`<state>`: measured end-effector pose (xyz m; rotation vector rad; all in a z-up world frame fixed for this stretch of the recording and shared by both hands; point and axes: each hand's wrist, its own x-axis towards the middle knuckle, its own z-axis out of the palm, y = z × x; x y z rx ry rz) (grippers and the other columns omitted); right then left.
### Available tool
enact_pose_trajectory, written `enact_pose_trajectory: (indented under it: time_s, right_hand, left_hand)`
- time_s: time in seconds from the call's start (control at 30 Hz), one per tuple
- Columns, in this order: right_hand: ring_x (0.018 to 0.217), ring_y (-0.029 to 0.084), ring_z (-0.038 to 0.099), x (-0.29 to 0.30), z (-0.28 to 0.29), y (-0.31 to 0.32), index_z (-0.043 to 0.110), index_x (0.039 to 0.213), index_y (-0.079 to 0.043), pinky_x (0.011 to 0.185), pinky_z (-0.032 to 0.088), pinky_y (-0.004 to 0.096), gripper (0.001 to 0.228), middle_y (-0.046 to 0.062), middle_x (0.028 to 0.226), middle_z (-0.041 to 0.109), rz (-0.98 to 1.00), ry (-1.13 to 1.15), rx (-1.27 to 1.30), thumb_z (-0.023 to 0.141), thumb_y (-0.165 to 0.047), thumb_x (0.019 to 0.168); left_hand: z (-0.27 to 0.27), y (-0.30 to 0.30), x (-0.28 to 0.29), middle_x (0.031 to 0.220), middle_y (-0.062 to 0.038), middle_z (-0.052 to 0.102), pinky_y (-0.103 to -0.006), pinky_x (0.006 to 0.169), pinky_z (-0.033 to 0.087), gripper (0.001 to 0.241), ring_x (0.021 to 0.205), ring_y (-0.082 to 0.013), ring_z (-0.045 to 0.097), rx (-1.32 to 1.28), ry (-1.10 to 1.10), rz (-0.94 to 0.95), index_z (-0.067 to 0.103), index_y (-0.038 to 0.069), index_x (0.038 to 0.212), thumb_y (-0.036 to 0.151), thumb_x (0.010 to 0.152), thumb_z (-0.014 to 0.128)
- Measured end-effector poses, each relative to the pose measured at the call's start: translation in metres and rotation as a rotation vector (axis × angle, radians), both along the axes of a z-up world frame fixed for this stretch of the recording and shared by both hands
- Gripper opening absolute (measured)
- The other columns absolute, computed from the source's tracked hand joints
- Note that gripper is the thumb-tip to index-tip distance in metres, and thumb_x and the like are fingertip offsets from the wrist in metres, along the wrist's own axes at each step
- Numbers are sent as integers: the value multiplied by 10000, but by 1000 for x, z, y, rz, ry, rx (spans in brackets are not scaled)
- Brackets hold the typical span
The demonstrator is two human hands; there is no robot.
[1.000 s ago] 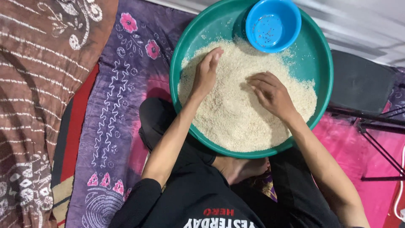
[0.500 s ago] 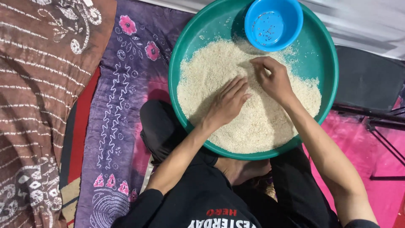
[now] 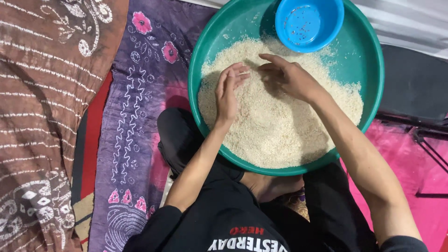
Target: The person sorts through rice by hand, scooping it into a colander, then sifting it and picking out debris, placing the debris into a small bowl.
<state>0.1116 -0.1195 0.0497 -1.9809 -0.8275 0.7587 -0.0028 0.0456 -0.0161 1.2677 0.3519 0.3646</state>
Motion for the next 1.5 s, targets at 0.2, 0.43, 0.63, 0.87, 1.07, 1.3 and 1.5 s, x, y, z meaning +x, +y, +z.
enact_pose_trajectory:
  time_s: [0.2, 0.43, 0.63, 0.87, 1.07, 1.3, 1.5]
  right_hand:
    - [1084, 326, 710, 5, -31, -12, 597, 1425, -97, 970, 535, 479, 466, 113, 1107, 758, -89, -74, 120, 641, 33, 979]
    - [1039, 250, 720, -24, 20, -13, 522, 1463, -16, 1008, 550, 404, 526, 182, 1073, 739, -176, 220, 395, 626, 126, 967]
    - [1233, 254, 683, -50, 83, -11, 507, 1452, -39, 1055, 543, 360, 408, 128, 1270, 721, 81, -16, 236, 549, -82, 1048]
    - [1289, 247, 646, -54, 100, -23, 431, 1506, -33, 1104, 513, 375, 547, 139, 1266, 713, -2, 54, 214, 559, 87, 987]
    - [1086, 238, 752, -59, 93, -23, 558, 1354, -7, 1032, 590, 346, 413, 157, 1079, 758, -139, 128, 289, 679, 25, 961]
    - [1110, 223, 719, -47, 97, -37, 520, 1351, 50, 963, 617, 319, 266, 194, 1204, 712, -176, 93, 384, 543, 36, 1086]
    - [1203, 247, 705, -46, 91, -46, 538, 1335, -8, 1076, 594, 321, 303, 198, 1196, 707, -250, 208, 438, 595, 70, 1048]
  left_hand:
    - [-19, -4, 8, 1335, -153, 663, -400, 1015, 509, 475, 1206, -269, 663, -205, -19, 130, 582, 76, 1364, 446, 1129, 398]
    - [-2, -28, 19, 1487, -189, 565, -475, 1161, 398, 530, 1378, -322, 543, -689, -255, 66, 553, 56, 1460, 439, 1171, 329]
    - [94, -38, 21, 1717, -208, 178, -501, 1333, 72, 795, 1626, -365, 112, -1420, -62, -180, 260, 14, 1593, 521, 985, 338]
    - [101, -41, 8, 1747, -172, 128, -504, 1294, 144, 850, 1629, -343, 112, -1336, -42, -332, 198, 37, 1617, 556, 965, 363]
    - [112, -46, 9, 1740, -160, 124, -525, 1297, 110, 873, 1605, -328, 126, -1364, -7, -355, 171, 35, 1627, 600, 975, 302]
    - [80, -46, 6, 1772, -138, 136, -442, 1295, 225, 854, 1579, -314, 215, -1440, -149, -445, 256, 19, 1615, 659, 1056, 342]
    - [87, -48, 8, 1771, -129, 88, -391, 1276, 220, 982, 1533, -248, 243, -1327, -142, -459, 144, 19, 1647, 709, 981, 356]
